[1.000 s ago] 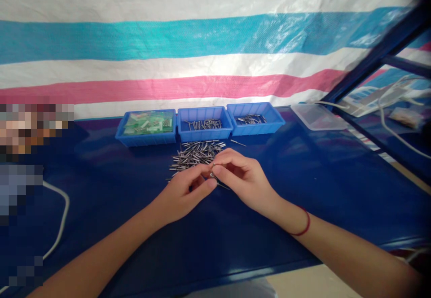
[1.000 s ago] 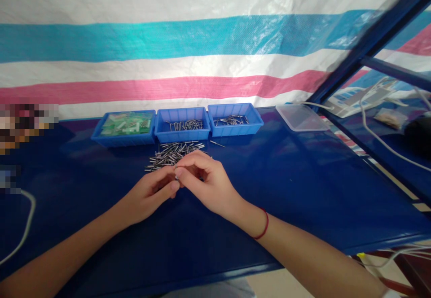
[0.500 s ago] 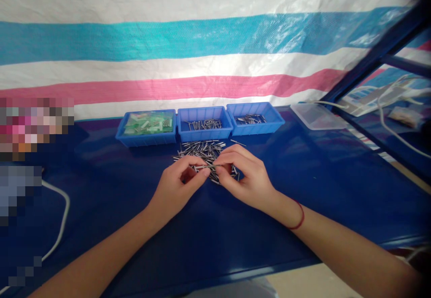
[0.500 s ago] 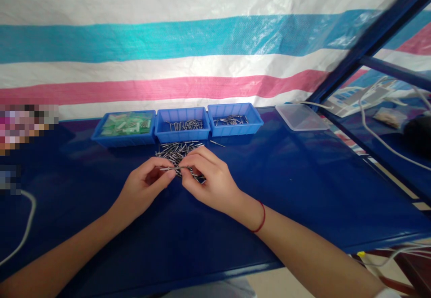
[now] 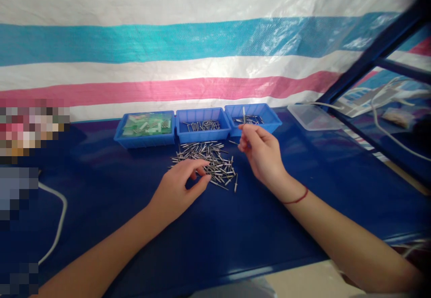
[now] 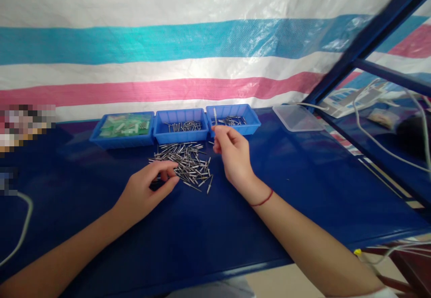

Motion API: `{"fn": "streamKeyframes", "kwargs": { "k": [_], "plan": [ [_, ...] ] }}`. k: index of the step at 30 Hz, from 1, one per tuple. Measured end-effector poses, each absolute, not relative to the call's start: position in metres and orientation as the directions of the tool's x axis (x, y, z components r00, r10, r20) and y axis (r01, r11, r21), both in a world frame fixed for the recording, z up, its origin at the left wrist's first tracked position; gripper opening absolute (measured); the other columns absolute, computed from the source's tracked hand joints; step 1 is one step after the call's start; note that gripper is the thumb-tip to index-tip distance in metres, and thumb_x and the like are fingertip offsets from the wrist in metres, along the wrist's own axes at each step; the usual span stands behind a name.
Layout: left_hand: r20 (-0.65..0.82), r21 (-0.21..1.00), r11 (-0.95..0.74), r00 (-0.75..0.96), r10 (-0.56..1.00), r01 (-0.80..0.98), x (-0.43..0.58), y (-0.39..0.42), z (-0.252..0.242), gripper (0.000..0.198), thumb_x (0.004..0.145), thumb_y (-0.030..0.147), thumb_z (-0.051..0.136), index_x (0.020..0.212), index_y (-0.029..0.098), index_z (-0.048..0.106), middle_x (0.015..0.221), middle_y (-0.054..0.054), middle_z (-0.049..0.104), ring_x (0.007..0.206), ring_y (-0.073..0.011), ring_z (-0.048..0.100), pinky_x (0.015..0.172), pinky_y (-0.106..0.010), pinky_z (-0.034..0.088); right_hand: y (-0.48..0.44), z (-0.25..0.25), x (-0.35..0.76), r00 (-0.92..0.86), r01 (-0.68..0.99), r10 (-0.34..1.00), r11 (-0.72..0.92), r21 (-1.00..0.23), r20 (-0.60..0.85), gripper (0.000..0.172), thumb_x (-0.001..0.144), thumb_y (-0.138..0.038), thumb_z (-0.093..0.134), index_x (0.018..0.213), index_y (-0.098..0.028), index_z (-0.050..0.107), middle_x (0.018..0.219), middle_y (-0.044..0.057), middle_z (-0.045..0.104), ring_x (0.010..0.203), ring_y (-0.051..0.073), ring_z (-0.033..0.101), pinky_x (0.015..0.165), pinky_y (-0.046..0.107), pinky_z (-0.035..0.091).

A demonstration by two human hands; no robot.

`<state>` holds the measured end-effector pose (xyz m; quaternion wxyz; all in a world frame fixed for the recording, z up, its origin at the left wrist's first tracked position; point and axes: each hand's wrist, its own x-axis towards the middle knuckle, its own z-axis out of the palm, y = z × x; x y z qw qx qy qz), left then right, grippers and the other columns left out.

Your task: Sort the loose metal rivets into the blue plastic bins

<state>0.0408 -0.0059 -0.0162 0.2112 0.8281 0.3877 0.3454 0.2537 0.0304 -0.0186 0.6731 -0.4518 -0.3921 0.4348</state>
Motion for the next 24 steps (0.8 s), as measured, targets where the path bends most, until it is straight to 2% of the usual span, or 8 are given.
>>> {"fn": "streamKeyframes", "kwargs": {
  "k": [3, 7, 11, 15, 19, 22, 24],
  "plan": [
    [0.431, 0.440, -0.730, 0.590, 0.683, 0.523, 0.041, -0.004, -0.021, 0.017, 0.088, 0.021, 0.059, 0.104, 0.019, 0.063, 0.097, -0.003, 0.068, 0.088, -0.0165, 0.061, 0.082, -0.031, 0.045, 0.042, -0.019, 0.264, 0.384, -0.409, 0.923, 0.140, -0.902, -0.030, 0.027, 0.073, -0.042, 0.071, 0.085, -0.018, 0.068, 0.062, -0.005, 0.048, 0.050, 0.005, 0.040, 0.046, 0.020, 0.033],
    [0.379, 0.264, -0.791, 0.694, 0.612, 0.553, 0.042, -0.002, -0.025, 0.016, 0.091, 0.026, 0.057, 0.103, 0.023, 0.067, 0.102, -0.003, 0.068, 0.093, -0.0193, 0.058, 0.081, -0.034, 0.042, 0.041, -0.022, 0.264, 0.331, -0.501, 0.930, 0.029, -0.865, -0.160, 0.024, 0.072, -0.037, 0.068, 0.086, -0.018, 0.068, 0.063, -0.005, 0.050, 0.049, 0.005, 0.041, 0.046, 0.020, 0.035],
    [0.365, 0.181, -0.803, 0.720, 0.591, 0.567, 0.044, -0.002, -0.023, 0.014, 0.092, 0.025, 0.055, 0.090, 0.023, 0.069, 0.100, -0.001, 0.067, 0.092, -0.0187, 0.057, 0.078, -0.033, 0.038, 0.031, -0.022, 0.253, 0.221, -0.474, 0.967, -0.008, -0.880, -0.128, 0.019, 0.074, -0.033, 0.065, 0.083, -0.017, 0.068, 0.064, -0.004, 0.052, 0.050, 0.006, 0.041, 0.046, 0.021, 0.034],
    [0.344, 0.119, -0.809, 0.740, 0.578, 0.576, 0.046, -0.004, -0.022, 0.015, 0.093, 0.023, 0.053, 0.088, 0.021, 0.067, 0.100, -0.003, 0.067, 0.091, -0.0193, 0.056, 0.078, -0.034, 0.037, 0.021, -0.019, 0.246, 0.144, -0.304, 0.989, 0.049, -0.951, 0.005, 0.019, 0.080, -0.034, 0.061, 0.082, -0.017, 0.068, 0.064, -0.004, 0.051, 0.051, 0.007, 0.042, 0.046, 0.022, 0.033],
    [0.363, 0.151, -0.787, 0.707, 0.607, 0.598, 0.045, -0.004, -0.022, 0.016, 0.095, 0.021, 0.049, 0.090, 0.017, 0.064, 0.101, -0.006, 0.065, 0.092, -0.0207, 0.056, 0.080, -0.035, 0.039, 0.016, -0.016, 0.245, 0.065, -0.034, 0.989, 0.139, -0.990, 0.136, 0.019, 0.086, -0.032, 0.056, 0.082, -0.017, 0.067, 0.062, -0.003, 0.053, 0.052, 0.008, 0.044, 0.048, 0.023, 0.034],
    [0.428, 0.292, -0.722, 0.590, 0.685, 0.627, 0.042, -0.002, -0.020, 0.016, 0.095, 0.019, 0.045, 0.093, 0.016, 0.060, 0.103, -0.009, 0.062, 0.097, -0.0217, 0.055, 0.085, -0.037, 0.041, 0.012, -0.015, 0.243, -0.122, 0.225, 0.958, 0.283, -0.933, 0.261, 0.016, 0.086, -0.027, 0.056, 0.086, -0.017, 0.069, 0.076, 0.002, 0.064, 0.062, 0.011, 0.053, 0.056, 0.024, 0.041],
    [0.448, 0.398, -0.680, 0.517, 0.730, 0.616, 0.040, 0.000, -0.019, 0.015, 0.095, 0.020, 0.044, 0.093, 0.016, 0.058, 0.102, -0.009, 0.060, 0.098, -0.0216, 0.055, 0.088, -0.037, 0.042, 0.008, -0.016, 0.241, -0.259, 0.311, 0.912, 0.390, -0.867, 0.318, 0.015, 0.085, -0.023, 0.058, 0.092, -0.018, 0.069, 0.084, 0.004, 0.066, 0.064, 0.011, 0.055, 0.057, 0.024, 0.043]
  ]
}}
